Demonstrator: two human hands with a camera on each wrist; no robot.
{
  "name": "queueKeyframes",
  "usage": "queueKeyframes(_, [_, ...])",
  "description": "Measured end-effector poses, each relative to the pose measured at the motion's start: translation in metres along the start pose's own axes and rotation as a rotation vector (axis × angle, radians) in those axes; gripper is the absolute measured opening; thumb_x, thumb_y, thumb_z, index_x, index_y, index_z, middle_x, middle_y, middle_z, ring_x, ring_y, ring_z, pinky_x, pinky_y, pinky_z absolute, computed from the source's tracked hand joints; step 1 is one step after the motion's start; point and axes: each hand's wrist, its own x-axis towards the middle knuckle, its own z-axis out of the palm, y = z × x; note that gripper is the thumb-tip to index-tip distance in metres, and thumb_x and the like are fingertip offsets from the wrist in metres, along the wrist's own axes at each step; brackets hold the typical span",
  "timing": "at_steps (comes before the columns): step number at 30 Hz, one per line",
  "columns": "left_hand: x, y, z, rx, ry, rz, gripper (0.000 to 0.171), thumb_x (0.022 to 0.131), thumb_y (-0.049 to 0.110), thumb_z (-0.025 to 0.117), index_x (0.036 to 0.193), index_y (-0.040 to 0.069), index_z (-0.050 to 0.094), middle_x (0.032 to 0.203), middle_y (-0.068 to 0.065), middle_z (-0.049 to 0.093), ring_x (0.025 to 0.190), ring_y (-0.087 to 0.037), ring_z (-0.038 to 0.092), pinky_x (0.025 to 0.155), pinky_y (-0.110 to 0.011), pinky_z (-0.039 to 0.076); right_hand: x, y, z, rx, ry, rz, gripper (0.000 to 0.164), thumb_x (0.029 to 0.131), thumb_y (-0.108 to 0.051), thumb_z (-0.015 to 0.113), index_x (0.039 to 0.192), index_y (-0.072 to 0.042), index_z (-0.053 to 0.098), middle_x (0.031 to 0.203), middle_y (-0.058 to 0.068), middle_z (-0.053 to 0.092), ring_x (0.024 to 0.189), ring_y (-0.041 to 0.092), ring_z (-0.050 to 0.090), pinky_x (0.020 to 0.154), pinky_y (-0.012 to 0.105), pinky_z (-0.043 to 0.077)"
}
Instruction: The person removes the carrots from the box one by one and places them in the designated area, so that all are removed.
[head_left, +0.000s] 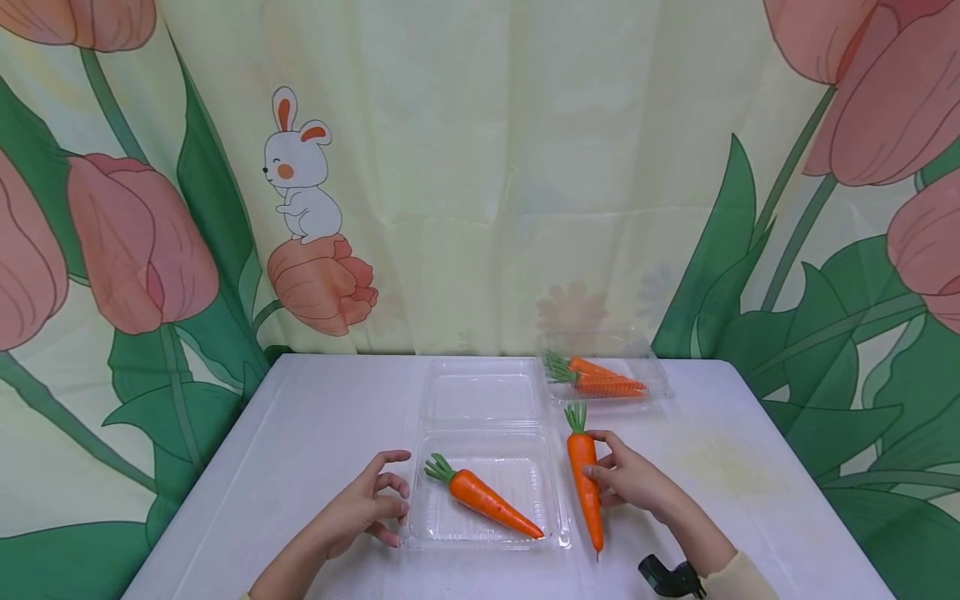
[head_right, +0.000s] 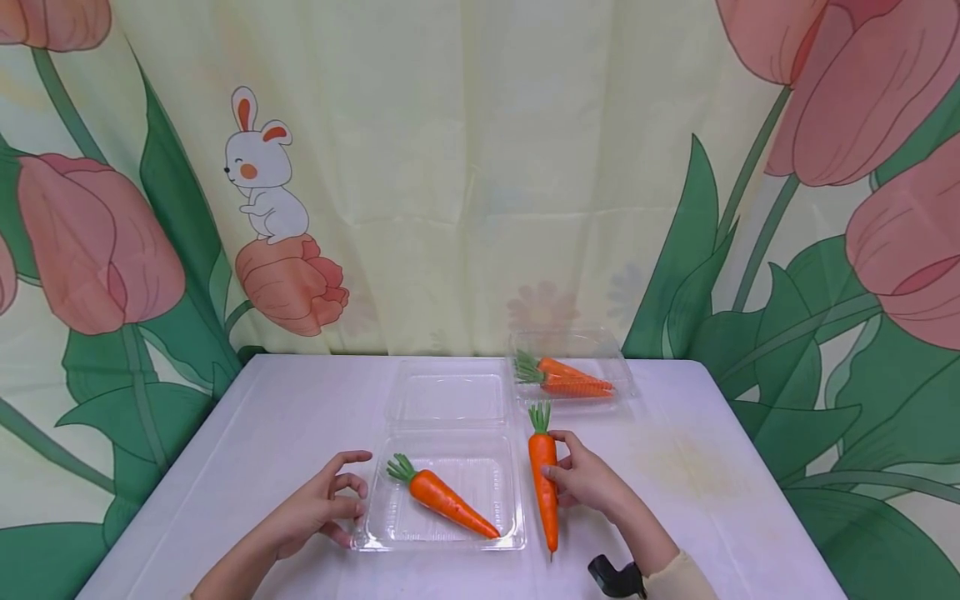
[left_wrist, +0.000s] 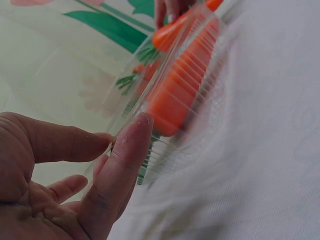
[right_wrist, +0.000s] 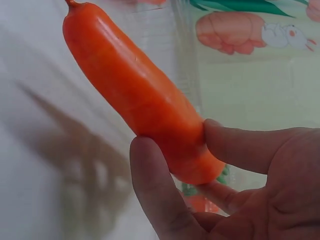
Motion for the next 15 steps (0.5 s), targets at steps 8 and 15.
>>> queueKeyframes(8, [0.0,0.0,-0.001,0.0,-0.003,0.004,0.08,0.09,-0.001,0.067,0.156,0.011,0.024,0.107,-0.012,0.054,0.078,-0.022,0.064,0.061,-0.038,0.063,0.004,0.013,0.008,-0.022,0.012,0.028,0.063,0.101,-0.016,0.065,0.155,-0.006,0.034,0.107,0.016,0.062,0.077,0.021,0.065,0.071,0.037,0.063])
queueKeyframes(15, [0.001,-0.002,-0.002,-0.001,-0.006,0.009,0.08,0.09,-0.001,0.067,0.156,0.011,0.024,0.107,-0.011,0.054,0.078,-0.022,0.065,0.061,-0.038,0.063,0.006,0.016,0.01,-0.045,0.015,0.039,0.064,0.1,-0.017,0.066,0.155,-0.006,0.034,0.102,0.015,0.061,0.075,0.022,0.064,0.069,0.035,0.061])
